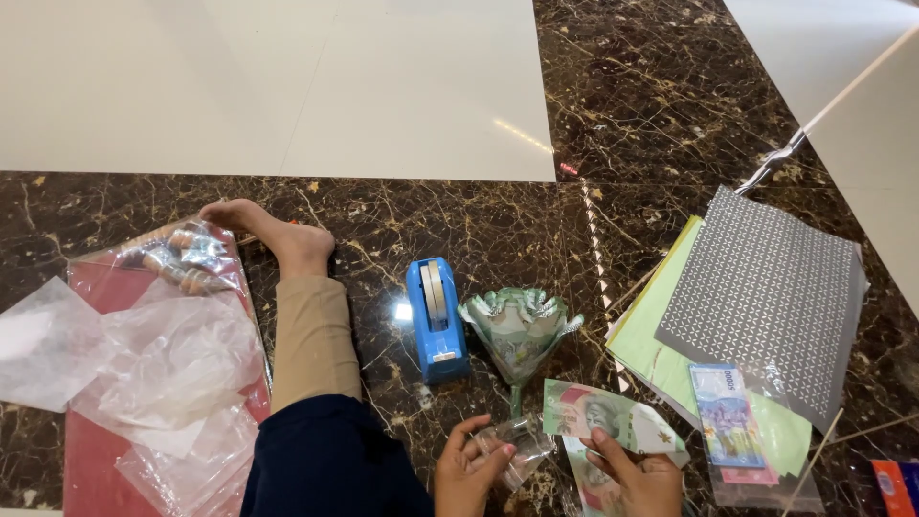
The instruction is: Assembling a money bouquet by folding banknotes into flower shapes and taping them together.
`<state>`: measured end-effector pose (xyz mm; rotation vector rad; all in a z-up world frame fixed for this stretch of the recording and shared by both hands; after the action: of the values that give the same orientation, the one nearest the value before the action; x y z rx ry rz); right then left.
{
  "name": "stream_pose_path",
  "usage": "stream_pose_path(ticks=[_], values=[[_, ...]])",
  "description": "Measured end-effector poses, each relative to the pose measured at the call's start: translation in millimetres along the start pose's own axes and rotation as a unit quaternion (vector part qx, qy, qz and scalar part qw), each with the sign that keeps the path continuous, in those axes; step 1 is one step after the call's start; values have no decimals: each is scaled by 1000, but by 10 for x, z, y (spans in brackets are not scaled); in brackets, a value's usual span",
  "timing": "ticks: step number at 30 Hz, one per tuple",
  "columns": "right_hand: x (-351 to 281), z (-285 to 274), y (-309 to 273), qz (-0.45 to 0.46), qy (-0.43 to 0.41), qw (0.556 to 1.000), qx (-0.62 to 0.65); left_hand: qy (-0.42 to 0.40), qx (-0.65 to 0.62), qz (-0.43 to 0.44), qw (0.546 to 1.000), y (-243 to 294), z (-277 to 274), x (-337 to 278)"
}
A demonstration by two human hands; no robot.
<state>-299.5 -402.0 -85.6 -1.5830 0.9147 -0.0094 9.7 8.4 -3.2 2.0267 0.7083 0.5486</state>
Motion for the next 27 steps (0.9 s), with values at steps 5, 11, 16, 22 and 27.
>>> stream_pose_path(ticks=[5, 11, 16, 22, 27], values=[[42, -15, 69, -24, -1, 999, 23, -18, 0, -31, 999, 152, -90, -80], [161, -26, 250, -70, -24, 996, 58, 0, -13, 0, 1000, -1, -13, -20], [168, -9, 248, -50, -46, 994, 84, -3, 2, -2, 1000, 45, -35, -41], [-11, 14, -15, 31, -19, 999, 3, -3, 3, 0, 1000, 52, -45, -63], [88, 4, 49, 1, -29, 999, 23, -18, 17, -37, 999, 150, -91, -83]])
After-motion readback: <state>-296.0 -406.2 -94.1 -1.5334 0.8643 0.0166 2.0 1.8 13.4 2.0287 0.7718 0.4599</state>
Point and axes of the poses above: each hand's wrist, its own x-axis towards the middle knuckle, its own z-axis out of the palm, y = z × x, the point moved 1 cm from there along x, towards the middle knuckle, and after that the axes turned 15 degrees about -x, right-handed, at the moved point
